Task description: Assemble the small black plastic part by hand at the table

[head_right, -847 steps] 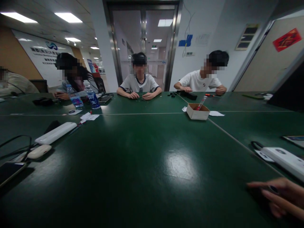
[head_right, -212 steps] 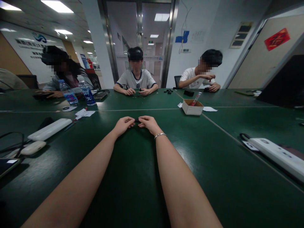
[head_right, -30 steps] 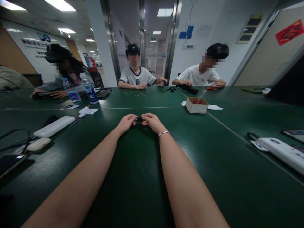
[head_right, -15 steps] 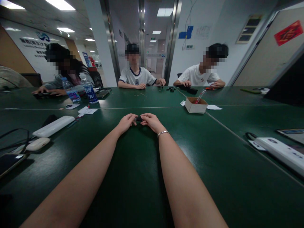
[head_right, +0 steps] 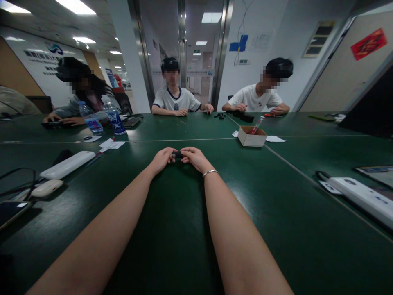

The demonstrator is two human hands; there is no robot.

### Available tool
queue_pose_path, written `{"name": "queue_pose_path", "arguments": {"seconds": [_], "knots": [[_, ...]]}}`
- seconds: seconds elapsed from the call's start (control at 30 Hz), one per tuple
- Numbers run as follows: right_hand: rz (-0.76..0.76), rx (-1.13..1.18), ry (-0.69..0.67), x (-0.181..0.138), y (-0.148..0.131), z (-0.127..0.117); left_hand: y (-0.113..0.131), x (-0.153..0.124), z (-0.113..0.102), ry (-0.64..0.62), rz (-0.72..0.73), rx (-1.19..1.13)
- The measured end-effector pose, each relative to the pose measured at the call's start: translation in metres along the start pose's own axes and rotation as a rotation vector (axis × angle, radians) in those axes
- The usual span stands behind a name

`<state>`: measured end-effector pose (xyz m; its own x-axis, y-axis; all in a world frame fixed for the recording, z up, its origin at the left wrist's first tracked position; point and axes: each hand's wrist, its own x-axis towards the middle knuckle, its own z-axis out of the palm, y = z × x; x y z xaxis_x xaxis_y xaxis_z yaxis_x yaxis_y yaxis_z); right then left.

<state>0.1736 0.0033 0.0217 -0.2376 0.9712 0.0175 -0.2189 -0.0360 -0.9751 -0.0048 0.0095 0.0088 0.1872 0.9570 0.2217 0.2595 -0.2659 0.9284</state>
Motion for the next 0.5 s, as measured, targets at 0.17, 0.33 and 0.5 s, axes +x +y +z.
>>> {"name": "queue_pose_path", "arguments": {"seconds": [0.17, 0.33, 0.5], "knots": [[-0.009, 0.012, -0.016, -0.0009, -0.0005, -0.0001, 0.0015, -0.0007, -0.0001, 0.005, 0.011, 0.004], [-0.004, 0.009, -0.006, -0.0008, -0.0007, -0.0002, 0.0048, -0.0023, 0.0002, 0.017, -0.001, -0.001], [-0.004, 0.018, -0.020, -0.0013, -0.0010, -0.0005, 0.0083, -0.0032, 0.0008, 0.028, -0.034, -0.002]]}}
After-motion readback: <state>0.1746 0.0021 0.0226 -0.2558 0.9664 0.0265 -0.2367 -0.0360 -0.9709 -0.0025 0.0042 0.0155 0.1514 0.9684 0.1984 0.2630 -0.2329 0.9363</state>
